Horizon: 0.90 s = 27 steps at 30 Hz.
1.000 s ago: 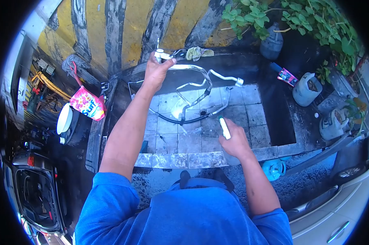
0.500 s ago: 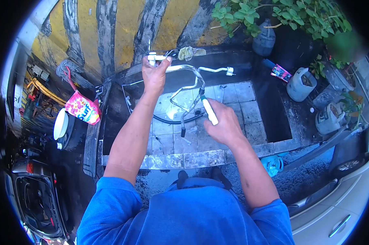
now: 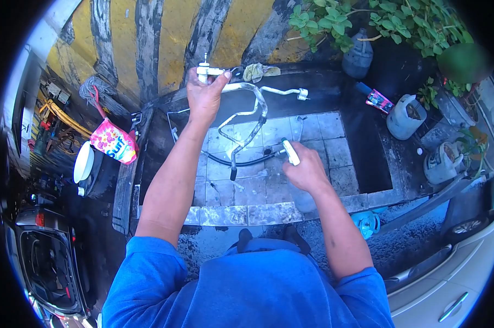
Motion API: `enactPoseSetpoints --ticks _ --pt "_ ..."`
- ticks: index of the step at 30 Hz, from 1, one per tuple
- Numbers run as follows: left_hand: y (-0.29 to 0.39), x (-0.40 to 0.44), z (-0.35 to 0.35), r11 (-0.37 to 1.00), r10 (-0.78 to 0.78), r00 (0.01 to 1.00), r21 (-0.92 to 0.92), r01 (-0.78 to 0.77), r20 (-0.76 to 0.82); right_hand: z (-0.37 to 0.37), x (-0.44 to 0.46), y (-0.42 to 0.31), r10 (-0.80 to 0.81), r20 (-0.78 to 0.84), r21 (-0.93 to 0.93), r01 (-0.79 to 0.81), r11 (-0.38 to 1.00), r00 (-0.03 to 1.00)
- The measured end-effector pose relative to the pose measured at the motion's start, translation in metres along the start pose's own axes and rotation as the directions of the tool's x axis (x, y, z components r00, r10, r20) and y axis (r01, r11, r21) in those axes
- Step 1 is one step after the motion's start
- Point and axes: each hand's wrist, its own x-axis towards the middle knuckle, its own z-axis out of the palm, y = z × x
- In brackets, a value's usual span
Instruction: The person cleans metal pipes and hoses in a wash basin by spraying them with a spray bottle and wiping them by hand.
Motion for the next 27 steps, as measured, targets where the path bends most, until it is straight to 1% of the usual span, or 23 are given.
enactPoseSetpoints --ticks 2,5,8,9,11,14,17,18,21,24,25,27 --pt "0.001 0.001 -0.001 1.000 0.016 1.000 0.012 -0.016 0.008 -0.006 0.000 -0.010 0.002 0.007 0.072 -0.003 0.997 1.000" --pt "0.009 0.003 0.000 1.000 0.020 1.000 0.004 -0.020 0.010 -0.004 0.001 -0.007 -0.001 0.173 0.020 -0.002 1.000 0.985" --pt "0.013 0.006 -0.001 0.999 0.035 0.999 0.026 -0.035 -0.009 0.004 -0.010 -0.009 0.001 0.199 -0.055 0.010 0.998 0.980" --pt "0.013 0.008 -0.002 0.998 0.043 0.999 0.041 -0.042 -0.017 0.004 -0.010 -0.007 0.011 0.191 -0.020 -0.008 1.000 0.982" --pt "0.011 0.011 -0.002 0.998 0.052 0.998 -0.024 -0.052 -0.019 0.004 -0.007 -0.003 0.031 0.171 0.053 -0.041 0.998 0.985" --pt "0.013 0.013 0.000 0.996 0.057 0.998 -0.066 -0.059 -0.025 0.003 -0.009 -0.007 -0.015 0.221 0.062 0.001 0.998 0.975" --pt "0.018 0.016 0.002 0.996 0.068 0.997 -0.056 -0.070 -0.034 0.011 -0.014 -0.010 0.006 0.226 -0.064 0.008 0.998 0.974" --pt "0.020 0.016 0.002 0.996 0.073 0.997 -0.047 -0.074 -0.038 0.010 -0.017 -0.012 0.002 0.196 -0.081 0.014 0.997 0.981" --pt "0.016 0.024 0.001 0.989 0.139 0.990 -0.038 -0.141 -0.037 0.013 -0.014 -0.011 0.029 0.241 -0.039 -0.020 0.999 0.970" --pt "0.026 0.024 0.006 0.985 0.118 0.991 -0.117 -0.124 -0.057 0.024 -0.017 -0.007 0.013 0.281 -0.099 0.016 0.995 0.960" --pt "0.027 0.024 0.005 0.983 0.105 0.993 -0.144 -0.113 -0.061 0.025 -0.019 -0.008 0.002 0.246 -0.096 0.023 0.995 0.969" --pt "0.024 0.028 0.003 0.984 0.126 0.990 -0.121 -0.132 -0.062 0.027 -0.024 -0.011 -0.020 0.176 -0.087 0.036 0.996 0.984"
